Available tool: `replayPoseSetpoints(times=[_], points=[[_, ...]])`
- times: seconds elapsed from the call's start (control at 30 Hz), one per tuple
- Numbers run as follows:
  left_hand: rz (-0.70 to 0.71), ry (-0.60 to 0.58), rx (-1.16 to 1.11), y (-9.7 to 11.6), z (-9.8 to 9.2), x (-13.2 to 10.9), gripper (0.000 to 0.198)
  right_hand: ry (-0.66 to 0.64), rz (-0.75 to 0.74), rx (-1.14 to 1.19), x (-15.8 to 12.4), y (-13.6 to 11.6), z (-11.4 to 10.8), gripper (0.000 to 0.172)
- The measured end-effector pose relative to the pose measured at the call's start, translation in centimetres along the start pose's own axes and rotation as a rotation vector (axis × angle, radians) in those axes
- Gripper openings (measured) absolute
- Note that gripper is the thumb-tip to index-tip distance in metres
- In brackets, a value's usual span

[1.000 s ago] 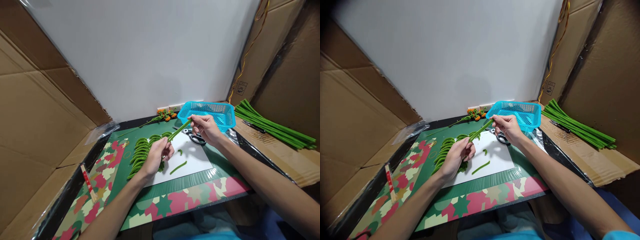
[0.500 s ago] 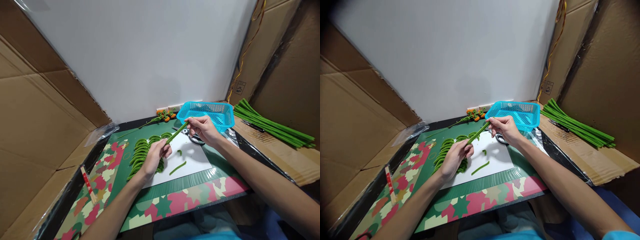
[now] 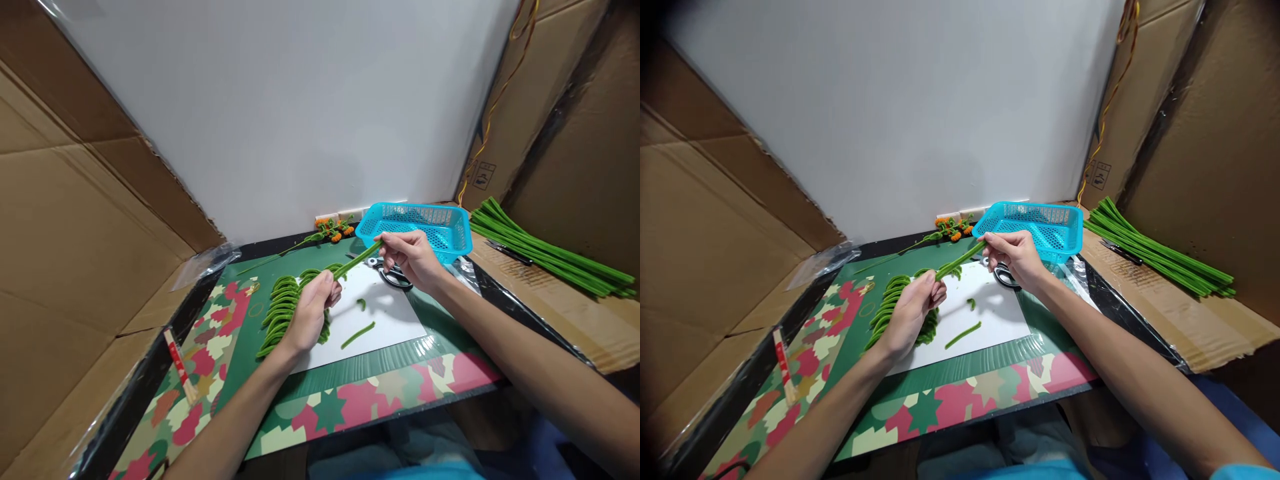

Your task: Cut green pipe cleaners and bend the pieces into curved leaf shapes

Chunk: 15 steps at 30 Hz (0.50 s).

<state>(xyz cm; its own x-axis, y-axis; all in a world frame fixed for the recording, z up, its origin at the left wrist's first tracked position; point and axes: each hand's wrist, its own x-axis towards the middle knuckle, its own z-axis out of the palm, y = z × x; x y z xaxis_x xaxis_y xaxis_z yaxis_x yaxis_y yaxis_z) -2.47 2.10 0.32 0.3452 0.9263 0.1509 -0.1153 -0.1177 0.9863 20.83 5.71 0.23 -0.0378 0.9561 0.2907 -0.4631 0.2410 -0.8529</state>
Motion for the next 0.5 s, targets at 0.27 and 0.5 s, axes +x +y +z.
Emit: replayPoseSetpoints(times=[0.27,0.5], points=[[0.060,0.110,0.082,0.4,-0.1,0.5,0.048,-0.002,-0.001,-0.038,0.1,-0.1,-0.1,0.033],[0.157,0.116,0.428,0.9,-0.8,0.2,0.027,-0.027,0.008,-0.086,0.1,1.3,-0.1,0.042]])
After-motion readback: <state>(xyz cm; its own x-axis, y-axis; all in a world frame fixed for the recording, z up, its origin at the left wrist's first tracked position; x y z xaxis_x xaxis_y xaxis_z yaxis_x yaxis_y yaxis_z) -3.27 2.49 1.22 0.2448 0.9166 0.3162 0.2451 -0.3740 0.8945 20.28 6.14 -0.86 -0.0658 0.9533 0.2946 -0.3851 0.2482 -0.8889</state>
